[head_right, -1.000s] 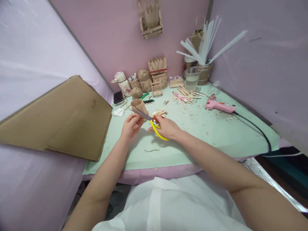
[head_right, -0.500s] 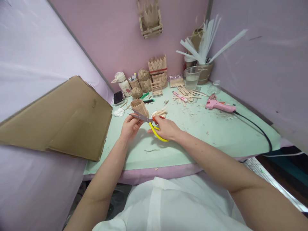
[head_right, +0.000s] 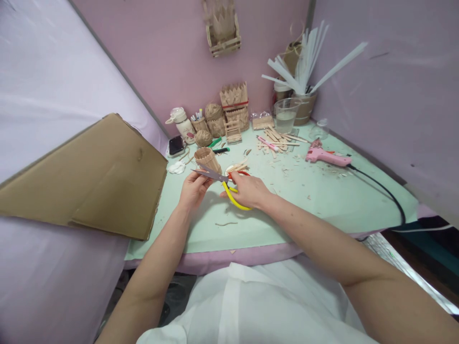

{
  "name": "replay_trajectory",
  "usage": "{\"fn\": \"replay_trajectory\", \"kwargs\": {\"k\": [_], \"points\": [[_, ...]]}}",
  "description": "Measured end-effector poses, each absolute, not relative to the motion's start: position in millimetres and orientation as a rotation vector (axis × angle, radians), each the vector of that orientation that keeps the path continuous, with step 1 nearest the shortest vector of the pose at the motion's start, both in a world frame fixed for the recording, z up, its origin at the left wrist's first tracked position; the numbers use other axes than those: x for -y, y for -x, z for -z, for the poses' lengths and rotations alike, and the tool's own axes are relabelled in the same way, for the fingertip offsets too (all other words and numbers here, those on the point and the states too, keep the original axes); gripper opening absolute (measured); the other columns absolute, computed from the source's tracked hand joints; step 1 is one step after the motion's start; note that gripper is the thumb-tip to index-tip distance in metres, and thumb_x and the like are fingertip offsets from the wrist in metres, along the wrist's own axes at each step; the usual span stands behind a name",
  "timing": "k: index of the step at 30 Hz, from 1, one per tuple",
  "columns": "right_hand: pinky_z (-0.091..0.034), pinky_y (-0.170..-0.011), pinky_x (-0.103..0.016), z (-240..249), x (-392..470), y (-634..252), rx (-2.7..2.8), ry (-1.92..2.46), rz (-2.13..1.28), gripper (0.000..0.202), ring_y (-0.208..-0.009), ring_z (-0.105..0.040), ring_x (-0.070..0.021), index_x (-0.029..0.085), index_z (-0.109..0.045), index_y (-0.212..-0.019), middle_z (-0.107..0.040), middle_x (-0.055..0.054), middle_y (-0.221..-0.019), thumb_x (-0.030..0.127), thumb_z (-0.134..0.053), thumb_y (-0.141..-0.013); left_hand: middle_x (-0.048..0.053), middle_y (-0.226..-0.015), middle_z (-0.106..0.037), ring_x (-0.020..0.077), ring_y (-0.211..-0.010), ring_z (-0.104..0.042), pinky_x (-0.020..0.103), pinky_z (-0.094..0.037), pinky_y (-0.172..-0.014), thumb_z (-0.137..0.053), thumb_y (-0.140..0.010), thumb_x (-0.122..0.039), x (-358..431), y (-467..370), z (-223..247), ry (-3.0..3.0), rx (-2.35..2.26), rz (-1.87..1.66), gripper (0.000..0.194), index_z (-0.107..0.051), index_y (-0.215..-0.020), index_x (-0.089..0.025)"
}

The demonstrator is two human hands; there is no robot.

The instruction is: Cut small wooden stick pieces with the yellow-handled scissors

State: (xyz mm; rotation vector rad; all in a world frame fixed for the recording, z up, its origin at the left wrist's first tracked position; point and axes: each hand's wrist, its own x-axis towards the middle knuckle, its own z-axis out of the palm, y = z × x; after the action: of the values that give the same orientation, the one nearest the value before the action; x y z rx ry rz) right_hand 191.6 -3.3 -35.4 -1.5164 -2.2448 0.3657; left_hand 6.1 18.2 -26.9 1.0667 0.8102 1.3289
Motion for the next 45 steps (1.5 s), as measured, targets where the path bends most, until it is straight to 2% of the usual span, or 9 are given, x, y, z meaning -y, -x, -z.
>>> {"fn": "replay_trajectory", "kwargs": {"k": [12,20,25,28,31,36,45], "points": [[-0.034,-0.058,-0.027,33.8,6.1,-191.4,2.277,1.484,-0.365,0.038,-0.073,-0.060,-0.0219,0.022,-0.046,-0.096,-0.064,-0.006,-0.087,0.057,-0.046,-0.082,0.002,-0.080,-0.067,0.0136,-0.082,-0.062,0.031,-0.047,-0.085,-0.073,-0.064,-0.023,-17.9,-5.8,25.8,-1.040,-0.781,-1.306,0.013,-0.066,-0.073,-0.016],[-0.035,-0.059,-0.027,37.1,4.5,-191.2,2.265,1.498,-0.338,0.037,-0.072,-0.060,-0.0213,0.021,-0.046,-0.096,-0.065,-0.009,-0.086,0.054,-0.048,-0.082,0.001,-0.075,-0.066,0.0114,-0.074,-0.061,0.028,-0.048,-0.078,-0.074,-0.061,-0.022,-18.3,-4.6,24.6,-1.059,-0.807,-1.298,0.014,-0.066,-0.071,-0.016],[-0.034,-0.057,-0.025,40.7,-4.6,-193.8,2.124,1.414,-0.547,0.024,-0.062,-0.053,-0.0153,0.023,-0.044,-0.085,-0.060,-0.001,-0.073,0.046,-0.048,-0.083,0.000,-0.068,-0.064,0.0080,-0.064,-0.058,0.022,-0.046,-0.065,-0.075,-0.061,-0.023,-16.9,-4.1,18.7,-1.029,-0.839,-1.264,0.015,-0.065,-0.069,-0.015],[-0.034,-0.055,-0.025,39.7,-8.5,-195.4,1.932,1.378,-0.671,0.028,-0.059,-0.047,-0.0137,0.023,-0.042,-0.078,-0.055,0.003,-0.067,0.049,-0.052,-0.078,0.002,-0.068,-0.065,0.0086,-0.063,-0.058,0.022,-0.045,-0.063,-0.076,-0.061,-0.025,-15.4,-5.1,16.7,-1.025,-0.888,-1.206,0.017,-0.064,-0.070,-0.015],[-0.037,-0.059,-0.027,36.4,-7.3,-194.7,1.759,1.228,-0.789,0.034,-0.063,-0.048,-0.0139,0.023,-0.042,-0.079,-0.057,0.002,-0.075,0.052,-0.057,-0.072,0.003,-0.069,-0.065,0.0092,-0.064,-0.059,0.023,-0.045,-0.063,-0.076,-0.061,-0.027,-14.2,-6.3,17.9,-1.047,-0.932,-1.082,0.020,-0.065,-0.071,-0.013],[-0.040,-0.062,-0.029,33.9,-1.0,-190.6,1.706,0.954,-0.969,0.038,-0.064,-0.049,-0.0135,0.023,-0.038,-0.087,-0.063,-0.005,-0.094,0.051,-0.058,-0.073,0.004,-0.067,-0.064,0.0090,-0.061,-0.056,0.024,-0.044,-0.063,-0.076,-0.061,-0.029,-12.4,-9.5,24.5,-1.091,-0.991,-0.849,0.021,-0.067,-0.070,-0.012],[-0.037,-0.060,-0.026,38.7,1.4,-187.8,1.710,0.980,-0.885,0.034,-0.064,-0.047,-0.0120,0.022,-0.044,-0.088,-0.061,-0.001,-0.086,0.050,-0.059,-0.075,0.005,-0.066,-0.064,0.0082,-0.058,-0.055,0.022,-0.044,-0.058,-0.076,-0.062,-0.028,-13.3,-14.2,31.9,-1.088,-0.963,-0.784,0.019,-0.068,-0.070,-0.012]]}}
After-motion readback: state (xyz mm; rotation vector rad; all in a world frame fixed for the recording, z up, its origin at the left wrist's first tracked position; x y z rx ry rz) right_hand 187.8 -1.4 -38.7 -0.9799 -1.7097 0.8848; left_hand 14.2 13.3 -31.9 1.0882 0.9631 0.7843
